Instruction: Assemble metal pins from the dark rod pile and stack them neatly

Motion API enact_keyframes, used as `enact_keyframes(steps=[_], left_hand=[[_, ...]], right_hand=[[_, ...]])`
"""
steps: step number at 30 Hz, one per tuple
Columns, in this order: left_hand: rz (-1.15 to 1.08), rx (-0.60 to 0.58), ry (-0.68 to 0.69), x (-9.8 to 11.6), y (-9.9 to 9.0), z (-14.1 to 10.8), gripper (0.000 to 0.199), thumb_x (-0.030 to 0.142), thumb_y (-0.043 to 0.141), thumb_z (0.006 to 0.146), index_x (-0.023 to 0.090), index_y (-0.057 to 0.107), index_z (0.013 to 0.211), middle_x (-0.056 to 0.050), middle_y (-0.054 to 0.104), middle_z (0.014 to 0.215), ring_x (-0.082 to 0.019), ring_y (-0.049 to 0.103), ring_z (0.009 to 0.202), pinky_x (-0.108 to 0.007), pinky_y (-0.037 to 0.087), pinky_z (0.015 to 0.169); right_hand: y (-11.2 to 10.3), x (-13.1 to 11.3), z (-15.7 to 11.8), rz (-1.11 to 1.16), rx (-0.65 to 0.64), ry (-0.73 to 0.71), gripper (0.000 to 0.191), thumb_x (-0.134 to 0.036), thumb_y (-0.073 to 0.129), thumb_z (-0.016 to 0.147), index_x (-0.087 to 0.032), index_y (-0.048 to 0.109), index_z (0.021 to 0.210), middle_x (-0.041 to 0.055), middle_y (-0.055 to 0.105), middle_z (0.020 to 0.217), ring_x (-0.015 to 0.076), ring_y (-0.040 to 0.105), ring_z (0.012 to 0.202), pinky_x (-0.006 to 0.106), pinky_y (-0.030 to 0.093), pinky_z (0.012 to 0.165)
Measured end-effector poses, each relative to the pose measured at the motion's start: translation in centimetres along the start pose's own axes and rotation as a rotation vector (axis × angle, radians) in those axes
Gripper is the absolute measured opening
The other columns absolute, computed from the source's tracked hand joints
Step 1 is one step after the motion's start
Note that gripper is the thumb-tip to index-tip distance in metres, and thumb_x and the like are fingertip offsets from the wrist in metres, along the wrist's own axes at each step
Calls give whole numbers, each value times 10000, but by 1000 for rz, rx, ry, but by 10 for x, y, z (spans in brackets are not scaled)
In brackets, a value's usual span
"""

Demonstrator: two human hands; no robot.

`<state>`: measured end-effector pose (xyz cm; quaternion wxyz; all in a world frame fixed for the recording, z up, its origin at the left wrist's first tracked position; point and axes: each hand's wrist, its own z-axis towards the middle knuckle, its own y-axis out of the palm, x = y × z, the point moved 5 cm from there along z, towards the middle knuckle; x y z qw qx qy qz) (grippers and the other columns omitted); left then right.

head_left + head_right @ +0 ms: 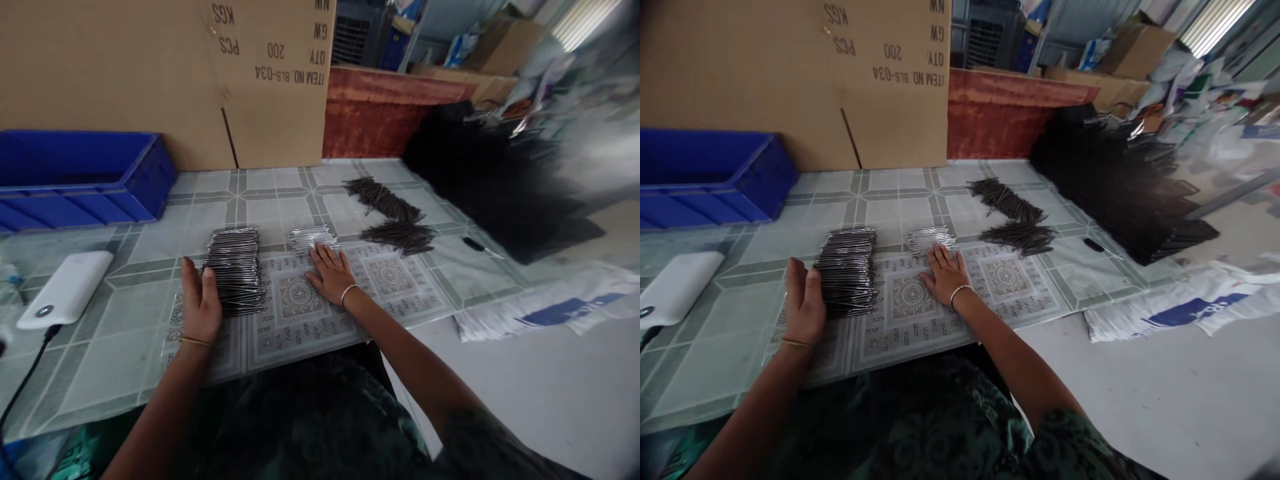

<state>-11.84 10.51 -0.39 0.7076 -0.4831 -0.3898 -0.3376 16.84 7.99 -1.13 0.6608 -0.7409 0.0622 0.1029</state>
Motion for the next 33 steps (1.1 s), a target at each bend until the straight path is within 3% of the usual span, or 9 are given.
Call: enact_keyframes(steps=[4, 8, 11, 14, 16, 20, 23, 30, 33], left_hand=[[166, 38, 138, 10, -7, -2, 759, 545, 384, 960, 90, 177, 1532, -187, 196, 1596, -282, 188, 1484, -491, 161, 1226], [438, 37, 373, 44, -3, -16, 722, 472, 414, 963, 92, 179, 1531, -211, 204, 1587, -306, 155, 1490, -556, 136, 1209], [552, -50, 546, 71, 22, -37, 617, 421, 463, 949, 153, 331, 1489, -166, 264, 1579, -300, 183, 1485, -534, 164, 1206], [600, -264, 674, 87, 64, -59, 457, 360, 436, 961, 224, 482, 1395, -97, 385, 1534, -274, 321, 1434, -485, 258, 1177], [659, -400, 669, 90, 92, -67, 415, 326, 406, 968, 235, 527, 1354, -79, 435, 1504, -282, 413, 1372, -484, 331, 1127], [806, -563, 590, 87, 128, -61, 400, 277, 381, 967, 184, 570, 1307, -110, 586, 1344, -307, 550, 1195, -473, 462, 981], [874, -625, 600, 88, 138, -50, 377, 211, 368, 957, 168, 614, 1239, -123, 630, 1230, -296, 585, 1101, -434, 496, 911], [1028, -635, 618, 98, 149, -39, 342, 137, 336, 942, 129, 626, 1124, -129, 639, 1094, -293, 628, 954, -416, 497, 827], [1039, -615, 632, 99, 151, -39, 334, 147, 332, 946, 123, 622, 1110, -136, 643, 1075, -298, 633, 926, -425, 489, 810]], right_hand=[[2, -2, -25, -6, -12, -73, 608, -449, 330, 1010, -175, 248, 1546, 79, 126, 1627, 240, 146, 1503, 536, 60, 1211], [3, 3, -32, 18, -33, -42, 658, -484, 330, 1005, -159, 190, 1559, 85, 75, 1631, 253, 90, 1512, 538, 62, 1209], [5, 4, -30, 31, -64, -62, 655, -476, 311, 1010, -139, 189, 1558, 90, 62, 1633, 259, 65, 1514, 523, 64, 1211], [-2, 14, -35, 20, -21, -107, 632, -445, 338, 1005, -182, 192, 1562, 76, 75, 1637, 257, 101, 1509, 513, 101, 1206], [-17, 41, -42, -27, 78, -58, 594, -392, 351, 1002, -225, 219, 1557, 62, 128, 1635, 258, 173, 1491, 526, 132, 1194], [-50, 132, -56, -196, 299, 230, 492, -254, 378, 977, -232, 440, 1465, 87, 404, 1530, 285, 408, 1331, 506, 264, 1134], [-50, 184, -55, -289, 245, 242, 449, -189, 433, 939, -234, 566, 1365, 109, 543, 1395, 291, 506, 1174, 459, 403, 1016], [-44, 210, -34, -304, 152, 31, 366, -158, 428, 954, -169, 658, 1239, 128, 622, 1176, 224, 560, 1038, 334, 437, 945], [-51, 213, -33, -313, 175, -58, 367, -167, 472, 943, -156, 632, 1273, 127, 601, 1243, 235, 542, 1091, 344, 414, 974]])
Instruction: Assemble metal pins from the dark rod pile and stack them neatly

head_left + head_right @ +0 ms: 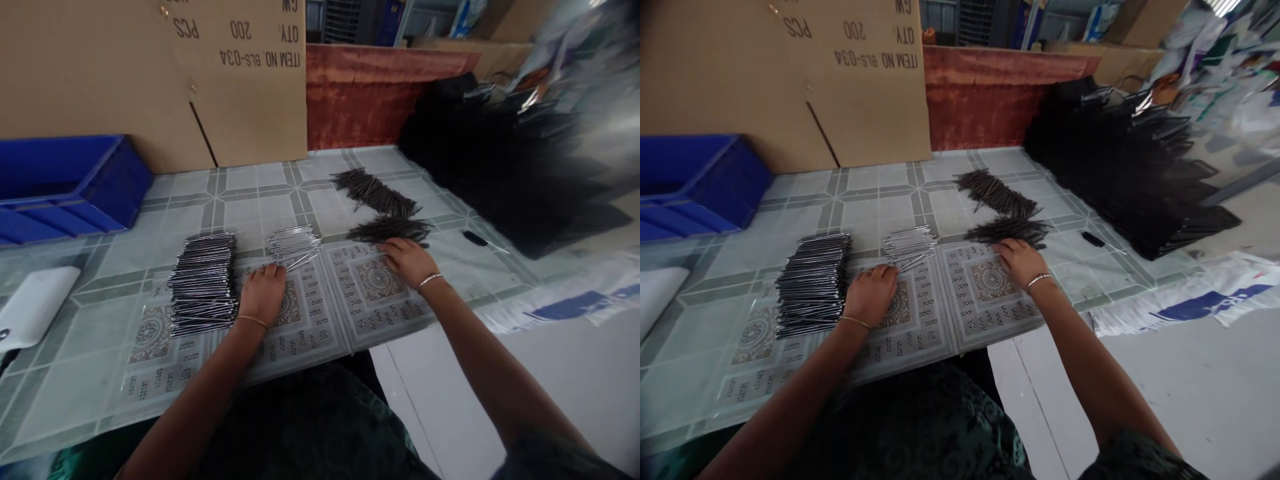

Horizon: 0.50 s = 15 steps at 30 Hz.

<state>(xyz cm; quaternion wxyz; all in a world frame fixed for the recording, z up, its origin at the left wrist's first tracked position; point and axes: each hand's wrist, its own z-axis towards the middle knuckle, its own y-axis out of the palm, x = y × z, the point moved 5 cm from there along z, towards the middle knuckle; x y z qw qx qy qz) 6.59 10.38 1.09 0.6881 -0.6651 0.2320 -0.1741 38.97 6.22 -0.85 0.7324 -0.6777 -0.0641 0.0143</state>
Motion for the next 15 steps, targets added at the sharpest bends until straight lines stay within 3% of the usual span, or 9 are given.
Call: enact_keyframes(steps=[4, 8, 12, 15], left_hand=[[-24, 30, -19, -3, 1, -2, 353, 161, 321, 953, 131, 615, 1146, -146, 644, 1092, -296, 629, 920, -434, 477, 821], [-18, 93, -19, 0, -5, -9, 402, 155, 322, 951, 139, 561, 1274, -155, 627, 1157, -300, 604, 1000, -441, 468, 876], [-57, 82, 56, 14, -5, -21, 398, 164, 361, 943, 182, 570, 1282, -128, 614, 1197, -294, 587, 1043, -436, 479, 881], [-111, 41, 85, 21, 2, -27, 379, 170, 385, 934, 203, 599, 1245, -112, 619, 1197, -292, 584, 1057, -444, 488, 882]], right_hand=[[3, 10, -3, -16, -34, 42, 378, -113, 444, 944, -170, 643, 1259, 111, 609, 1245, 228, 559, 1051, 327, 421, 925], [-4, 7, 0, -36, -6, 64, 314, -174, 453, 966, -203, 678, 1183, 86, 636, 1218, 241, 559, 1051, 335, 416, 870], [-17, -9, 9, 0, 35, 38, 285, -186, 465, 965, -182, 678, 1154, 85, 656, 1212, 243, 553, 1076, 343, 394, 906], [-18, -34, 19, 53, 13, -70, 308, -179, 447, 975, -187, 656, 1201, 77, 666, 1202, 227, 547, 1108, 338, 377, 962]])
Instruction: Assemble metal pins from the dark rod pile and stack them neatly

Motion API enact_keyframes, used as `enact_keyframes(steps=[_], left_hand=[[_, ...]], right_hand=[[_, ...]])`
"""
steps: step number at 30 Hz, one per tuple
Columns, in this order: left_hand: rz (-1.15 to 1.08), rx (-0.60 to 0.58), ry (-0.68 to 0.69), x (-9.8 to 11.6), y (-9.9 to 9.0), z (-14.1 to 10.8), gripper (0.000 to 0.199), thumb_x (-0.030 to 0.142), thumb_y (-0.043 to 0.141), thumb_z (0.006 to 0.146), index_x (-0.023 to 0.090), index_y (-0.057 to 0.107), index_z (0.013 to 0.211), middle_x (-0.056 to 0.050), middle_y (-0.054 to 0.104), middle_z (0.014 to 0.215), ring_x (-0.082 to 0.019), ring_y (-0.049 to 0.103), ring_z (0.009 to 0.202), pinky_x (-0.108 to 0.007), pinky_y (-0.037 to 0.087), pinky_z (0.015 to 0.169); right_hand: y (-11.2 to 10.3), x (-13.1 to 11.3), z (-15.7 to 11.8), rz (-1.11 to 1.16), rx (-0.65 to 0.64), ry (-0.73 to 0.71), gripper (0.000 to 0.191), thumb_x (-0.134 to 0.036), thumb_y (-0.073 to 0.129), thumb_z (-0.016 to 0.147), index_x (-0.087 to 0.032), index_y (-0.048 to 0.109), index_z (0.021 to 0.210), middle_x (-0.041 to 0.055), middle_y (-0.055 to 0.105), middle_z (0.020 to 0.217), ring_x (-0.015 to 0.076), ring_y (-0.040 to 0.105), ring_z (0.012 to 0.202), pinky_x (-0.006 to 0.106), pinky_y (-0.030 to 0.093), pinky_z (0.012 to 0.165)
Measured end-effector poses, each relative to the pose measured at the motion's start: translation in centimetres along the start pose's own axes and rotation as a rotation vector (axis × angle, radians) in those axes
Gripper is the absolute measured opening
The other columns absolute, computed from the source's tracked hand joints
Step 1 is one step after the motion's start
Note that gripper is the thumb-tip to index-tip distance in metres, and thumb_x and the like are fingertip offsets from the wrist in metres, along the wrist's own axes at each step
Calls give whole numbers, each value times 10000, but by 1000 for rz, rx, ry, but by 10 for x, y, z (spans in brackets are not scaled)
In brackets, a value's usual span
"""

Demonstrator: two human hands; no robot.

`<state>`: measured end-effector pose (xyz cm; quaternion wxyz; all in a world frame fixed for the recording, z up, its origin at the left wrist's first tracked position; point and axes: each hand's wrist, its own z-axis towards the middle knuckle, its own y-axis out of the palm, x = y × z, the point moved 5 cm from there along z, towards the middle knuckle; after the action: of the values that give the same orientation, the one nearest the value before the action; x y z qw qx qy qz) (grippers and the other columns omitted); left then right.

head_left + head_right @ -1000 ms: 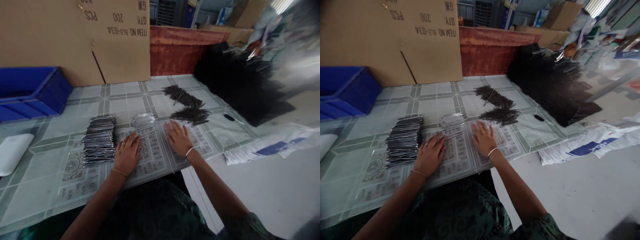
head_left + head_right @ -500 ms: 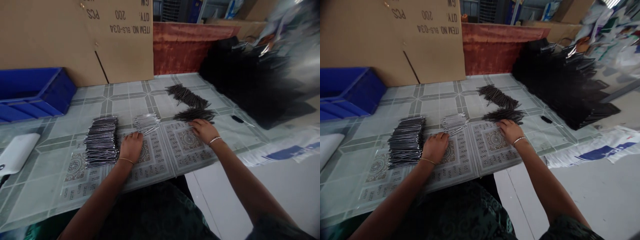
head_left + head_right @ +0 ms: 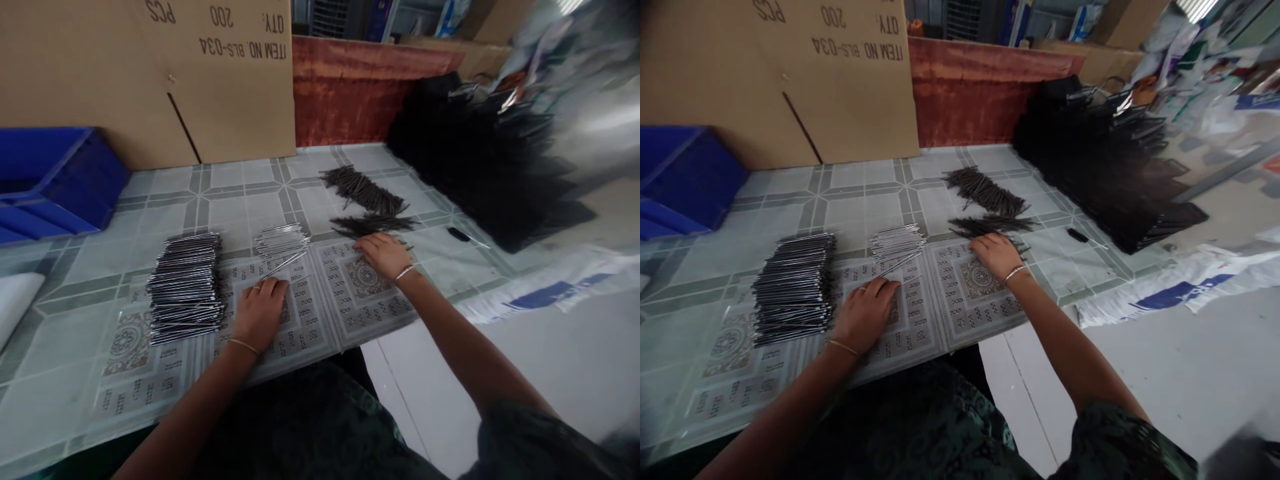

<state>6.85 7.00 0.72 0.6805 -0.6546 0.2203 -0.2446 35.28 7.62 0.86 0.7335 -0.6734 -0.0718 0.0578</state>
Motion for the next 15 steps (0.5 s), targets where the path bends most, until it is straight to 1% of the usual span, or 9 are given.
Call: enact_keyframes(steps=[2, 4, 6, 7, 9, 11, 12, 13, 15], left_hand=[[-34, 0, -10, 0, 4, -1, 371, 191, 395, 935, 208, 608, 1240, -110, 625, 1189, -297, 582, 1062, -451, 490, 885], [-70, 21, -26, -3, 8, 0, 362, 226, 398, 944, 211, 618, 1232, -110, 631, 1182, -302, 577, 1073, -457, 488, 897], [-101, 46, -30, -6, 10, 0, 361, 257, 389, 954, 214, 629, 1221, -107, 636, 1175, -303, 578, 1068, -459, 489, 898], [-112, 56, -26, -7, 11, 0, 365, 269, 382, 958, 214, 633, 1217, -105, 637, 1173, -304, 577, 1066, -462, 489, 896], [-126, 72, -18, -9, 13, 0, 375, 279, 366, 961, 213, 637, 1212, -104, 637, 1172, -307, 577, 1058, -468, 490, 885], [-135, 84, -12, -9, 14, -1, 387, 284, 348, 964, 211, 639, 1210, -106, 637, 1164, -311, 577, 1046, -473, 493, 868], [-137, 90, -11, -9, 14, -1, 394, 286, 340, 964, 210, 640, 1208, -109, 637, 1158, -313, 577, 1042, -475, 493, 862], [-140, 95, -8, -9, 14, -1, 398, 289, 336, 964, 209, 641, 1207, -111, 637, 1153, -314, 576, 1039, -477, 493, 857], [-144, 102, -3, -9, 14, 0, 404, 289, 332, 959, 204, 642, 1205, -117, 637, 1146, -315, 576, 1033, -477, 495, 851]], right_hand=[[5, -16, 11, 43, -14, -75, 335, -175, 430, 983, -207, 631, 1249, 67, 654, 1231, 216, 532, 1152, 334, 359, 1007], [10, -26, 22, 95, -40, -110, 344, -185, 423, 989, -215, 618, 1270, 62, 640, 1252, 205, 538, 1152, 331, 359, 1028], [9, -27, 26, 155, -25, -96, 345, -226, 433, 993, -199, 599, 1295, 76, 610, 1297, 200, 537, 1166, 333, 366, 1045], [5, -24, 24, 182, 10, -76, 356, -252, 434, 996, -187, 582, 1313, 87, 589, 1326, 198, 527, 1188, 337, 367, 1055], [-8, -16, 8, 210, 123, -25, 404, -312, 437, 998, -162, 536, 1360, 110, 534, 1394, 198, 483, 1262, 353, 351, 1092], [-17, -7, -19, 184, 210, 12, 466, -368, 442, 994, -155, 488, 1406, 122, 459, 1470, 207, 411, 1349, 392, 294, 1149], [-18, -3, -33, 155, 214, 18, 495, -392, 446, 991, -164, 462, 1430, 120, 413, 1510, 217, 371, 1387, 422, 254, 1174], [-14, 0, -46, 125, 189, 17, 514, -405, 444, 991, -179, 435, 1452, 112, 367, 1545, 227, 332, 1419, 453, 218, 1191], [1, 8, -63, 96, 94, 10, 506, -383, 409, 1004, -218, 394, 1483, 87, 306, 1582, 237, 272, 1459, 496, 196, 1198]])
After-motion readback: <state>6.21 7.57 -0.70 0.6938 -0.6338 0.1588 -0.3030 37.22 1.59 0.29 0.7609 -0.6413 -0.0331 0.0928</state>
